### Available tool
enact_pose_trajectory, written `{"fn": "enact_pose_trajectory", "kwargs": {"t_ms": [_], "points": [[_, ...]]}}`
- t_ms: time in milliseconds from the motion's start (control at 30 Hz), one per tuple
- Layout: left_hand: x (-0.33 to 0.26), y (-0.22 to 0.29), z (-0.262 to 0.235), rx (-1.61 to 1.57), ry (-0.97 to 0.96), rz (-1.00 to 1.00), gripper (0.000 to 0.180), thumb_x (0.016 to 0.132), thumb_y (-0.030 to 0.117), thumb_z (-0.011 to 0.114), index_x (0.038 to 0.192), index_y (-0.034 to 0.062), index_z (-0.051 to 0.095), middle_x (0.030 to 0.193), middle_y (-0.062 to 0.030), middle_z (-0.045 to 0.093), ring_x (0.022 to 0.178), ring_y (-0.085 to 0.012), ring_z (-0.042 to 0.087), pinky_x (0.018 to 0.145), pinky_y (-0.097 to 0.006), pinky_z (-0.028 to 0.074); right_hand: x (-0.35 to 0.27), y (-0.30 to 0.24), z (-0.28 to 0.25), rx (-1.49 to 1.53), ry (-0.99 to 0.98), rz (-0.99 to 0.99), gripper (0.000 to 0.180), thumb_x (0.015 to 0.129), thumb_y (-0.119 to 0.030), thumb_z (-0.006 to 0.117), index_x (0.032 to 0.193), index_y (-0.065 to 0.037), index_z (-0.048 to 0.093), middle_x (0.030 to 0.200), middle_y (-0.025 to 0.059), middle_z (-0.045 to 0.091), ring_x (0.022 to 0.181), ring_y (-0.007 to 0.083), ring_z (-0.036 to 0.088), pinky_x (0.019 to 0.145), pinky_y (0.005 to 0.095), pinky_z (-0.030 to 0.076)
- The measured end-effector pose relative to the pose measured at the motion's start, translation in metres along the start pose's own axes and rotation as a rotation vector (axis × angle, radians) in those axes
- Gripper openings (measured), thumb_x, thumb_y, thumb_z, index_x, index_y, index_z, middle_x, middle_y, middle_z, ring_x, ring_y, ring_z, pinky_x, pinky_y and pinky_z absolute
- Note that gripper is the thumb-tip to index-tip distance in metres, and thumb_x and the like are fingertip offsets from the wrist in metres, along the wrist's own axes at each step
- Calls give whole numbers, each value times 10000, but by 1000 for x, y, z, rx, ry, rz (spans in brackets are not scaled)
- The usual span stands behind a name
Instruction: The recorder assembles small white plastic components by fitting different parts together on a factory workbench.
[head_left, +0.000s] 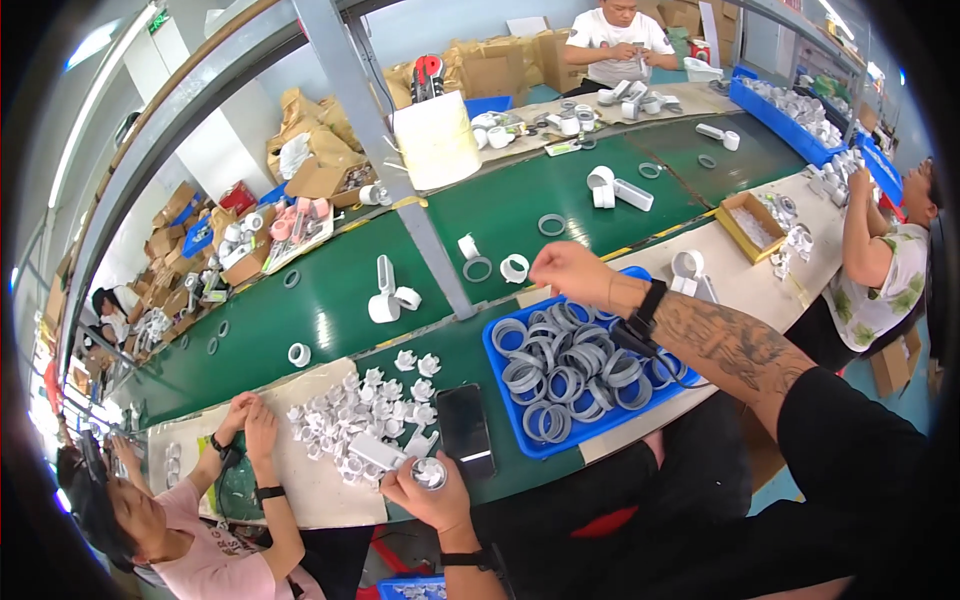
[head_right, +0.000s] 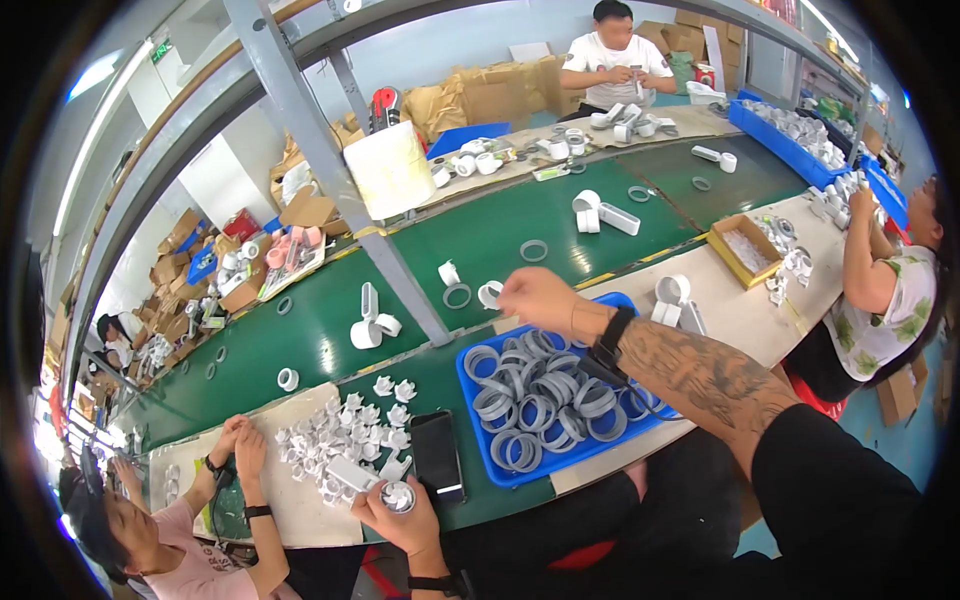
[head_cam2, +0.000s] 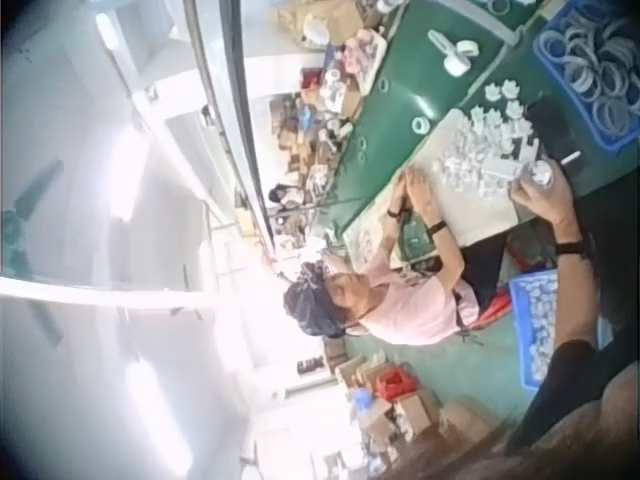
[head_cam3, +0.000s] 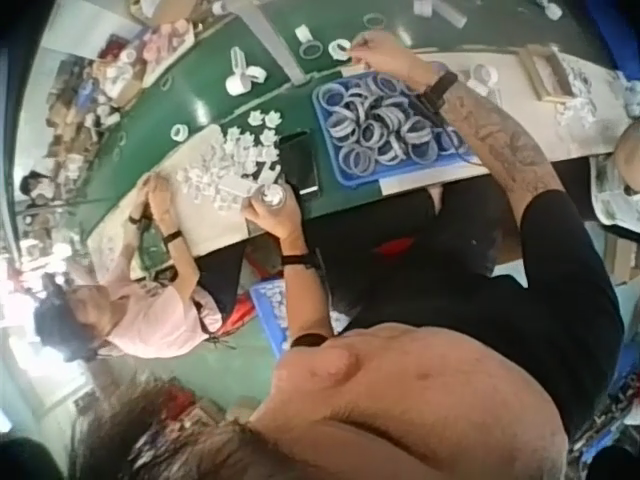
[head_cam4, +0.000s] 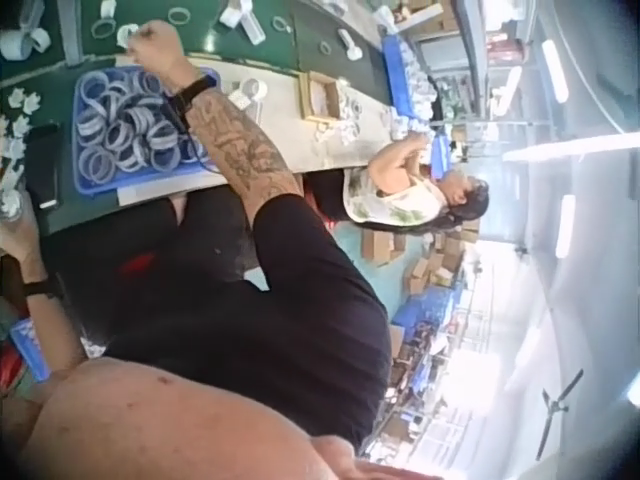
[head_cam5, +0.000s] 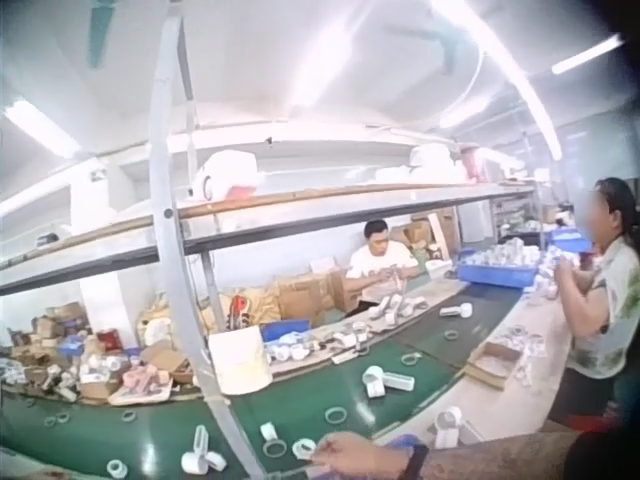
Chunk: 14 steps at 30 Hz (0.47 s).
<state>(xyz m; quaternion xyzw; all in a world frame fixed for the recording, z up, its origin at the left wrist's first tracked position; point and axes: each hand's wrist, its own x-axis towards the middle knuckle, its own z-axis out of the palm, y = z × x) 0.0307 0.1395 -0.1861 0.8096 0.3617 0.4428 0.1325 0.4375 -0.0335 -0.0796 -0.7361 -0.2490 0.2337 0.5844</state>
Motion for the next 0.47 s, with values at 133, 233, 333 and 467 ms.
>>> {"fn": "enact_pose_trajectory", "kwargs": {"t_ms": [133,233,333,467], "points": [[-3,6,-9,38,24,59,495,760,70,968,1162,32,684,1207,-178,534,1116,-403,596,962,-525,533,-93,-93,58,-404,-426,-423,290,1015,-370,815,1002,-86,758,885,128,805,806,307,796,727,430,612],[2,35,-25,27,36,90,488,762,89,970,1156,23,689,1204,-180,529,1106,-404,596,954,-515,528,-152,-125,81,-675,-588,-706,267,1062,-375,727,1083,-110,707,905,117,771,811,389,768,691,529,585],[4,110,-78,-197,-43,62,479,712,116,964,1103,18,706,1158,-189,571,1101,-409,610,941,-504,526,-203,-136,93,-760,-593,-1018,282,969,-295,762,1209,-175,673,1120,88,729,777,333,773,601,496,578],[3,163,-141,-588,-439,22,501,753,118,940,1213,44,755,1211,-146,705,1180,-392,640,1019,-479,533,-229,-154,83,-757,-870,-1098,499,847,-268,823,1316,-184,678,1197,106,700,782,320,796,635,443,615]]}}
